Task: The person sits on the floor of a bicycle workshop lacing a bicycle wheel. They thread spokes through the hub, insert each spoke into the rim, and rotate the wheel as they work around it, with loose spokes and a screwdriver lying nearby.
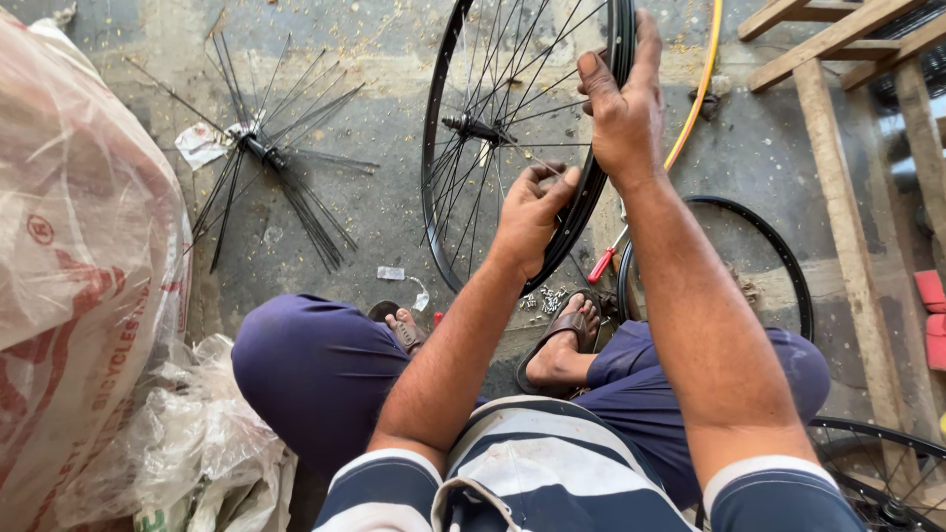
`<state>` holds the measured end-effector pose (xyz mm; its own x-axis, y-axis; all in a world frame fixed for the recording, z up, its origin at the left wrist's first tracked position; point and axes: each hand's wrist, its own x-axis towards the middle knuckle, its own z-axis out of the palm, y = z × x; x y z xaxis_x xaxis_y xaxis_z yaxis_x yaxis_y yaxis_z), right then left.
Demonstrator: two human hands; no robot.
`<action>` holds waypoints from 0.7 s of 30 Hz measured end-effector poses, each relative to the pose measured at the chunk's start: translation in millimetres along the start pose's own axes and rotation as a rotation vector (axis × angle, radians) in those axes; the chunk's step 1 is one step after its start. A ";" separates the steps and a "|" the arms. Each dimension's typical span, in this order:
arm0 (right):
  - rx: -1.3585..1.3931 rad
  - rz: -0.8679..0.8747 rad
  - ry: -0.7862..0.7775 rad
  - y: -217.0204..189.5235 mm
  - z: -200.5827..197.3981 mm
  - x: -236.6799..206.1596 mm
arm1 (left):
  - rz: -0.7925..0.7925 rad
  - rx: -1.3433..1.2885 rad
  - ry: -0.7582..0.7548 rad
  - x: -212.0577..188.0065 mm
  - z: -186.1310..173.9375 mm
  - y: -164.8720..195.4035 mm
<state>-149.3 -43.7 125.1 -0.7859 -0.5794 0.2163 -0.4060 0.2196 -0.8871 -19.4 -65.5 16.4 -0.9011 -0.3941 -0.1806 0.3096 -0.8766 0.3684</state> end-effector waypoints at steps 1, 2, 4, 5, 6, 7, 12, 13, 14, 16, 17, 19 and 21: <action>-0.016 0.006 -0.007 8.0 -10.4 8.3 | -0.014 -0.058 0.006 10.7 6.2 -9.5; -0.039 0.010 -0.007 30.1 3.1 -4.9 | -0.011 -0.060 -0.031 7.4 -21.1 -18.7; -0.079 -0.012 -0.007 46.8 7.1 -2.4 | 0.006 -0.057 -0.119 14.6 -29.6 -17.6; -0.098 -0.022 -0.005 53.1 6.9 -1.6 | 0.016 0.005 -0.071 19.6 -32.3 -21.2; -0.069 -0.028 -0.018 58.7 6.1 -2.7 | 0.024 0.066 -0.020 21.2 -34.3 -25.0; -0.040 -0.033 -0.033 61.1 5.8 -4.4 | 0.031 0.127 0.034 19.4 -36.1 -26.4; 0.011 -0.037 -0.044 60.4 3.0 -26.7 | -0.046 -0.026 -0.031 -5.8 -39.7 -29.1; 0.018 -0.040 -0.041 59.9 0.1 -33.6 | -0.044 0.034 -0.033 -9.8 -38.1 -32.3; 0.030 -0.045 -0.044 63.3 -0.4 -38.2 | -0.018 0.055 -0.023 -10.9 -40.2 -36.5; 0.020 -0.051 -0.047 70.4 -1.1 -43.5 | 0.029 0.097 -0.001 -11.8 -44.3 -45.1; 0.017 -0.059 -0.049 74.2 -1.2 -44.1 | 0.009 0.041 -0.049 -11.5 -48.7 -47.0; -0.008 -0.083 -0.052 80.2 -1.6 -44.8 | -0.032 -0.076 -0.143 -12.1 -56.5 -50.7; -0.017 -0.109 -0.055 80.9 -0.3 -44.1 | -0.008 0.063 -0.045 -11.8 -58.8 -55.5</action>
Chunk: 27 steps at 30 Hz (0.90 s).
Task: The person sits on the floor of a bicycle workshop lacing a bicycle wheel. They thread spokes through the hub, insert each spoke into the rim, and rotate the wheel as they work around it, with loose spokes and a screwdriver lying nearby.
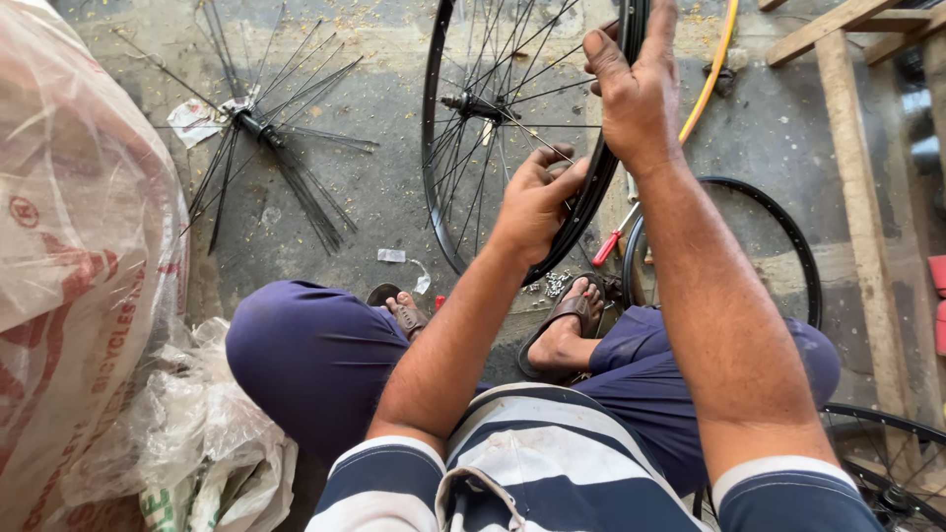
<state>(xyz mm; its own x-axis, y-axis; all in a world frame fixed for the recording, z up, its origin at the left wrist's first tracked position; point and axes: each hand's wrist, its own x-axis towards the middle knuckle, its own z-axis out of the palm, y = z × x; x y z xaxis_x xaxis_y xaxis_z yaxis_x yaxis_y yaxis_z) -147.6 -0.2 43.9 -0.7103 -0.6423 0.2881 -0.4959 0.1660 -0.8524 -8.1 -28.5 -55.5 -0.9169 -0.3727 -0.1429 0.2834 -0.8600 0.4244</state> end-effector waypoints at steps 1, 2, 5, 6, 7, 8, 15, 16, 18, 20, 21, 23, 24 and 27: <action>0.003 -0.010 -0.001 -2.0 1.2 -0.3 | 0.007 0.070 0.055 -0.7 -0.4 -1.4; 0.006 -0.018 -0.007 -5.3 3.4 -0.8 | 0.014 0.025 0.041 -2.0 -1.2 -1.9; 0.051 0.029 0.000 -19.0 15.1 -4.4 | 0.024 -0.082 -0.012 -4.9 -8.1 3.7; 0.050 0.015 -0.013 -22.9 20.5 -6.5 | 0.006 -0.103 -0.032 -6.9 -12.8 6.7; 0.049 0.002 -0.022 -25.9 25.0 -8.3 | -0.014 -0.124 -0.053 -8.4 -18.2 9.6; 0.048 -0.011 -0.028 -27.5 30.7 -9.0 | -0.001 -0.067 -0.017 -8.2 -22.8 12.0; 0.041 0.053 0.000 -14.4 32.5 -0.9 | -0.003 -0.092 -0.007 0.7 -28.2 8.3; 0.035 0.015 -0.020 -13.0 30.1 -1.3 | -0.007 -0.073 -0.007 0.7 -24.4 9.3; 0.034 -0.029 -0.041 -12.8 25.1 -2.1 | 0.020 0.069 0.051 -2.2 -12.8 12.8; 0.043 -0.045 -0.039 -15.2 22.9 -4.5 | 0.051 0.409 0.086 -6.7 -4.5 27.3; 0.016 -0.049 -0.033 -17.1 22.2 -5.7 | 0.069 0.676 0.092 -9.1 -4.7 40.7; -0.044 -0.051 -0.027 -20.4 20.4 -11.4 | 0.215 1.091 0.190 -16.1 -6.1 65.6; -0.042 -0.072 -0.023 -21.5 20.0 -15.7 | 0.349 1.242 0.281 -17.9 -8.0 78.7; -0.021 -0.116 -0.010 -23.3 17.5 -36.2 | 0.914 1.503 0.167 -18.0 -6.2 98.0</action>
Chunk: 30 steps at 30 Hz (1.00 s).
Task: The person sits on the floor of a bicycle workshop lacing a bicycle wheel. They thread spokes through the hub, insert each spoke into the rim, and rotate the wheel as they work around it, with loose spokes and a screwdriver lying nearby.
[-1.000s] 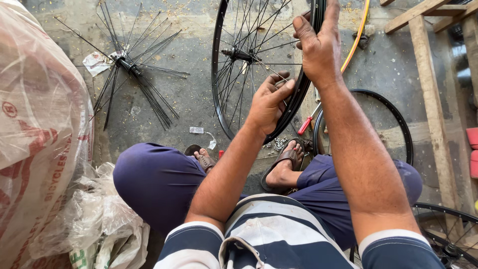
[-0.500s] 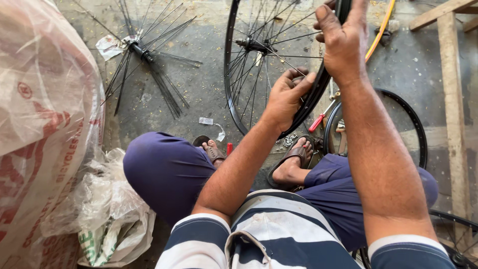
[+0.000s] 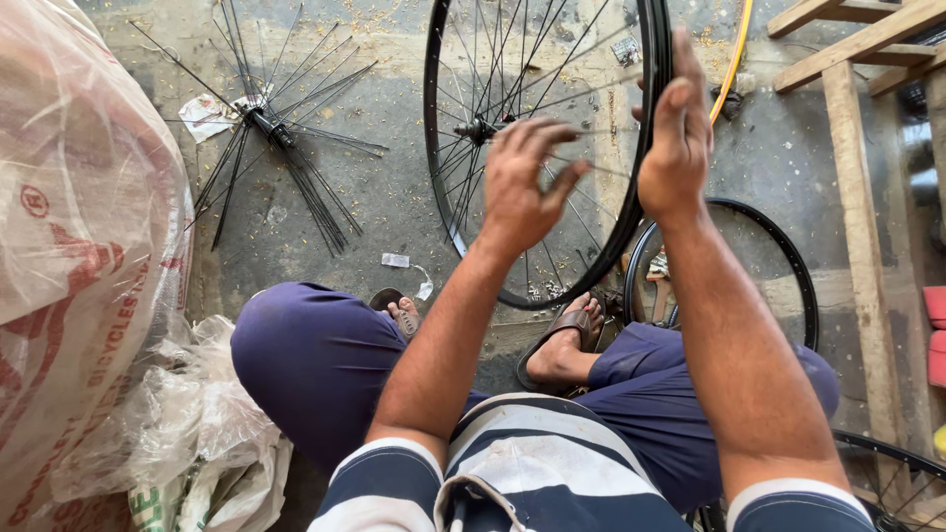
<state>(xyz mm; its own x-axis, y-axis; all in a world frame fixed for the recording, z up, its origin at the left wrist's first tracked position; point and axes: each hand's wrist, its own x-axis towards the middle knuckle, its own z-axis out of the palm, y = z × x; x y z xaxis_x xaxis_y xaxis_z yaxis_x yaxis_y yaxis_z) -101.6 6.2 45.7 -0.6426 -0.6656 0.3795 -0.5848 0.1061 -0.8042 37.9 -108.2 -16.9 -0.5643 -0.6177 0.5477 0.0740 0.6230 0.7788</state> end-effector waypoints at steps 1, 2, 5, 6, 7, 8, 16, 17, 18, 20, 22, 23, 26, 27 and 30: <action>0.014 -0.006 -0.002 -0.6 -0.1 -5.5 | 0.214 0.024 0.046 0.3 -2.9 -0.6; 0.027 -0.011 -0.007 -1.9 -1.0 -14.4 | 0.120 -0.137 -0.062 -1.8 -2.3 1.0; 0.008 -0.096 -0.019 -6.9 2.2 -38.8 | -0.073 -0.553 -0.268 -10.9 4.4 3.0; -0.008 -0.095 -0.026 -9.7 1.7 -46.6 | -0.092 -0.645 -0.263 -14.3 8.9 6.0; -0.021 -0.094 -0.037 -10.3 10.0 -54.2 | -0.112 -0.734 -0.254 -19.5 9.6 1.8; 0.033 -0.075 -0.050 -11.4 15.1 -59.2 | -0.118 -0.760 -0.247 -23.8 11.4 1.1; 0.144 -0.069 -0.104 -11.3 55.5 -75.8 | -0.148 -0.492 -0.245 -45.8 -1.2 -18.1; 0.133 -0.072 -0.106 -10.8 60.3 -74.8 | -0.143 -0.476 -0.224 -46.1 -2.4 -20.9; 0.122 -0.076 -0.108 -10.6 64.7 -75.0 | -0.137 -0.460 -0.206 -45.5 -2.0 -24.6; 0.095 -0.077 -0.099 -9.2 68.4 -66.2 | -0.074 -0.483 -0.156 -43.4 -0.5 -38.4; 0.059 -0.080 -0.103 -10.0 67.2 -56.0 | 0.031 -0.565 -0.083 -37.7 3.6 -59.7; 0.051 -0.076 -0.108 -10.0 68.3 -51.4 | -0.053 -0.522 0.051 -36.9 5.6 -73.4; 0.052 -0.058 -0.123 -14.7 67.7 -39.4 | -0.663 -0.283 0.442 -37.9 6.3 -119.1; 0.056 -0.059 -0.126 -17.4 67.3 -36.4 | -0.655 -0.072 0.463 -46.2 -0.6 -134.9; 0.070 -0.080 -0.146 -25.5 69.0 -30.3 | -0.753 0.149 0.302 -67.4 -4.6 -160.4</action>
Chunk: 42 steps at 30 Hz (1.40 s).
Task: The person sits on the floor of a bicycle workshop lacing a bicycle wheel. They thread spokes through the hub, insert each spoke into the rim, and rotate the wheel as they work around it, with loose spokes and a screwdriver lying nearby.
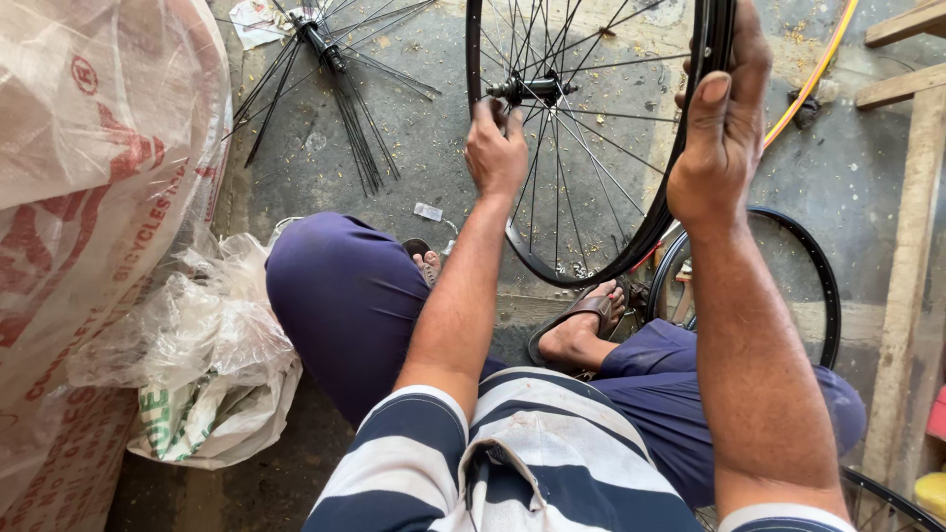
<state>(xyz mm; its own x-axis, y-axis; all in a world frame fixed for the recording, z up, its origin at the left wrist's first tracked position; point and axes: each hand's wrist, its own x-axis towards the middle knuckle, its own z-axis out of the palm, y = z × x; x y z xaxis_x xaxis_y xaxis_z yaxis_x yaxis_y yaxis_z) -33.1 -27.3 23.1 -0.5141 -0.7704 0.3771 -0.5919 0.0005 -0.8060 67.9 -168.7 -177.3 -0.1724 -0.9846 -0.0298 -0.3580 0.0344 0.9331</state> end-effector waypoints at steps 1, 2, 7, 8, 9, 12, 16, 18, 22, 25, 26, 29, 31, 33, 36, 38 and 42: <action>0.006 0.004 -0.009 -1.9 1.0 2.3 | -0.043 0.045 -0.081 -0.8 0.2 -6.1; 0.007 0.007 -0.012 -3.7 2.0 3.8 | -0.006 0.071 -0.051 -2.1 0.6 -9.8; -0.006 0.033 -0.007 -6.1 6.2 4.9 | 0.149 0.249 0.110 -14.9 -1.0 -12.5; -0.010 0.032 -0.007 -5.4 6.4 3.9 | 0.165 0.245 0.116 -15.9 -1.0 -12.3; -0.014 0.030 -0.007 -5.1 6.4 3.5 | 0.176 0.240 0.124 -16.4 -1.6 -11.2; -0.028 0.003 -0.021 -3.7 5.3 2.7 | 0.094 0.195 0.068 -16.4 -4.3 -9.1; -0.025 0.023 -0.013 -4.3 2.7 3.3 | 0.190 0.271 0.185 -17.8 -8.0 -7.8; -0.028 0.032 -0.011 -5.5 2.3 2.2 | 0.263 0.313 0.229 -20.4 -8.5 -8.7; -0.040 0.053 0.001 -7.0 4.5 -0.9 | 0.048 0.119 -0.021 -25.9 -0.1 -13.5; -0.011 0.042 -0.009 -8.3 7.4 -1.4 | 0.106 0.122 -0.048 -28.1 7.6 -18.9; -0.004 0.038 -0.013 -8.6 8.1 -1.3 | 0.107 0.123 -0.016 -26.5 9.4 -19.2; 0.000 0.038 -0.021 -11.8 9.7 -1.4 | 0.088 0.139 0.059 -21.4 12.2 -17.4; -0.011 0.039 -0.026 -14.5 10.0 -2.6 | 0.050 0.169 0.085 -17.1 12.3 -15.3; -0.023 0.044 -0.028 -16.3 10.2 -3.9 | 0.068 0.236 0.104 -13.8 11.8 -12.7; -0.024 0.057 -0.028 -15.4 11.0 -4.0 | 0.032 0.220 0.089 -7.8 14.1 -10.9; -0.011 0.070 -0.023 -12.3 11.3 -2.4 | 0.032 0.219 0.098 -4.6 17.7 -11.6; 0.020 0.083 -0.009 -6.3 11.2 0.1 | 0.126 0.280 0.192 -3.9 23.5 -12.9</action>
<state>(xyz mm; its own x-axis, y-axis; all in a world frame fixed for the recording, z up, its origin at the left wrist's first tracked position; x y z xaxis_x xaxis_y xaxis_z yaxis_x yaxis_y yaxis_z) -22.5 -34.6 23.2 -0.5557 -0.7737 0.3044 -0.5345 0.0520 -0.8436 51.6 -161.3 -197.6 -0.0653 -0.9829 0.1723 -0.5872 0.1775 0.7898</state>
